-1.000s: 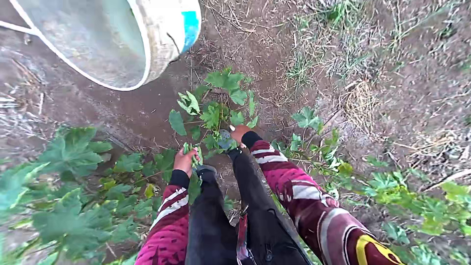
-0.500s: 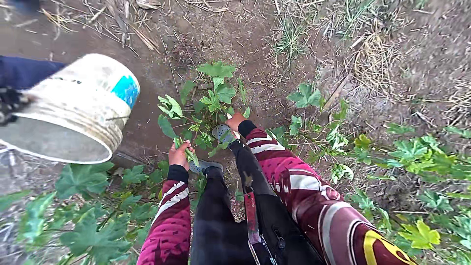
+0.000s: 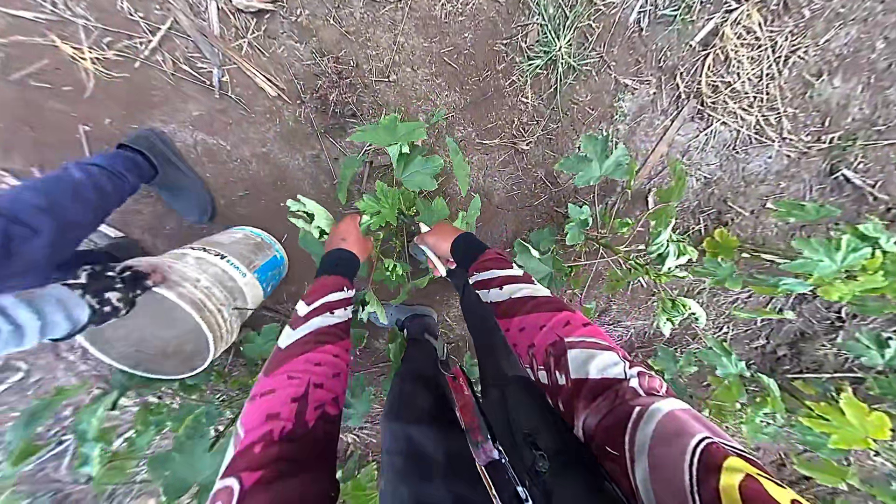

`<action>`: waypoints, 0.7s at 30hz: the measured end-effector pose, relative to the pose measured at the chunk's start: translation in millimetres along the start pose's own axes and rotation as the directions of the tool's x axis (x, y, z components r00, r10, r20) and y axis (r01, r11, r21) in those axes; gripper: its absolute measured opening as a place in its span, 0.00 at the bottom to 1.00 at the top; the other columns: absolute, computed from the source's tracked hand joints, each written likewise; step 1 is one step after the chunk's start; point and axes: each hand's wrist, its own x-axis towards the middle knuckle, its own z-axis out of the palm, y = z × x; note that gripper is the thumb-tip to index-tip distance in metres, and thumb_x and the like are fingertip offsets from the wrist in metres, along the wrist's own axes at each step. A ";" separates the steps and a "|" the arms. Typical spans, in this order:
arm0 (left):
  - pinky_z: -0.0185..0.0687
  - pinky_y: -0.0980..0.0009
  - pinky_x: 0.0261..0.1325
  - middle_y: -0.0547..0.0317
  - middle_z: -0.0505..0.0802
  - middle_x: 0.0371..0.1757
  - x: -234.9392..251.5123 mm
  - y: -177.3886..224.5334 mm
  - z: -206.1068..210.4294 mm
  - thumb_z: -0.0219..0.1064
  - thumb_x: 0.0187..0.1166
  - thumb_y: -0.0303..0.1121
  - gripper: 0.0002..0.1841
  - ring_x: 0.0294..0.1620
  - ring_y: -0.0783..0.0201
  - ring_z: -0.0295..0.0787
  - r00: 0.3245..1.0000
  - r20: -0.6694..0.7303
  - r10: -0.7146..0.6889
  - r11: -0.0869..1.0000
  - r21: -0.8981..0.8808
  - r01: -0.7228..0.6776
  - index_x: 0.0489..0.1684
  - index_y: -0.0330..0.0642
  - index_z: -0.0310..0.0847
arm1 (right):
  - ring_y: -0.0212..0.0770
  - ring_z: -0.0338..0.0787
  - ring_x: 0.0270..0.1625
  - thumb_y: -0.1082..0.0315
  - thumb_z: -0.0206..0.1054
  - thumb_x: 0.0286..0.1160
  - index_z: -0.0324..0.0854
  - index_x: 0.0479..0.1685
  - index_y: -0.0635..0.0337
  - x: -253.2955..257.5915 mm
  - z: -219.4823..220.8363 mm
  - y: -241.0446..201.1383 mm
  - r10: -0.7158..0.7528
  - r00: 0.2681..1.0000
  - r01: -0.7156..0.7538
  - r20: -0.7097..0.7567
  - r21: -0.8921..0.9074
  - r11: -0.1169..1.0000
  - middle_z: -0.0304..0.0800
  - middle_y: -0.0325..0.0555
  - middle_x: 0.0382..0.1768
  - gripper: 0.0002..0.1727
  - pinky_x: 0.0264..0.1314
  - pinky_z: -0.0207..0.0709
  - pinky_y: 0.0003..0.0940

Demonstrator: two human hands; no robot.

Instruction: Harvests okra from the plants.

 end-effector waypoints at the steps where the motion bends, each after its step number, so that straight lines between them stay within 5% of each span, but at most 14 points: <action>1: 0.76 0.26 0.67 0.28 0.89 0.63 5.1 -0.9 -0.5 0.74 0.75 0.34 0.25 0.67 0.28 0.85 1.000 0.018 0.008 0.999 0.046 -0.009 0.72 0.37 0.80 | 0.42 0.87 0.24 0.47 0.54 0.90 0.78 0.65 0.62 -0.1 1.4 2.8 0.008 1.000 -0.008 0.024 0.009 1.000 0.90 0.53 0.34 0.27 0.28 0.81 0.37; 9: 0.76 0.25 0.64 0.26 0.89 0.61 24.8 -10.1 -8.1 0.71 0.70 0.26 0.25 0.64 0.28 0.86 0.996 -0.020 -0.089 0.996 -0.033 0.089 0.70 0.35 0.79 | 0.40 0.84 0.20 0.44 0.56 0.89 0.82 0.61 0.62 19.3 28.7 18.0 -0.002 0.996 -0.001 0.092 0.023 1.000 0.93 0.53 0.32 0.28 0.23 0.75 0.35; 15: 0.80 0.28 0.61 0.32 0.92 0.55 32.0 -28.8 -1.2 0.73 0.68 0.23 0.29 0.54 0.32 0.92 0.989 0.146 -0.038 0.999 0.026 0.034 0.74 0.38 0.77 | 0.43 0.87 0.25 0.45 0.53 0.90 0.79 0.62 0.63 -6.4 32.8 12.3 0.029 0.988 -0.017 0.152 -0.079 0.997 0.92 0.53 0.35 0.27 0.29 0.78 0.39; 21: 0.86 0.36 0.57 0.35 0.94 0.49 36.8 -42.9 7.4 0.72 0.79 0.34 0.25 0.45 0.40 0.95 0.987 0.162 -0.008 0.996 -0.091 0.023 0.74 0.36 0.77 | 0.40 0.86 0.24 0.43 0.53 0.91 0.79 0.62 0.64 -3.8 42.8 35.9 0.080 0.974 -0.086 0.212 0.018 0.996 0.92 0.52 0.35 0.29 0.28 0.78 0.35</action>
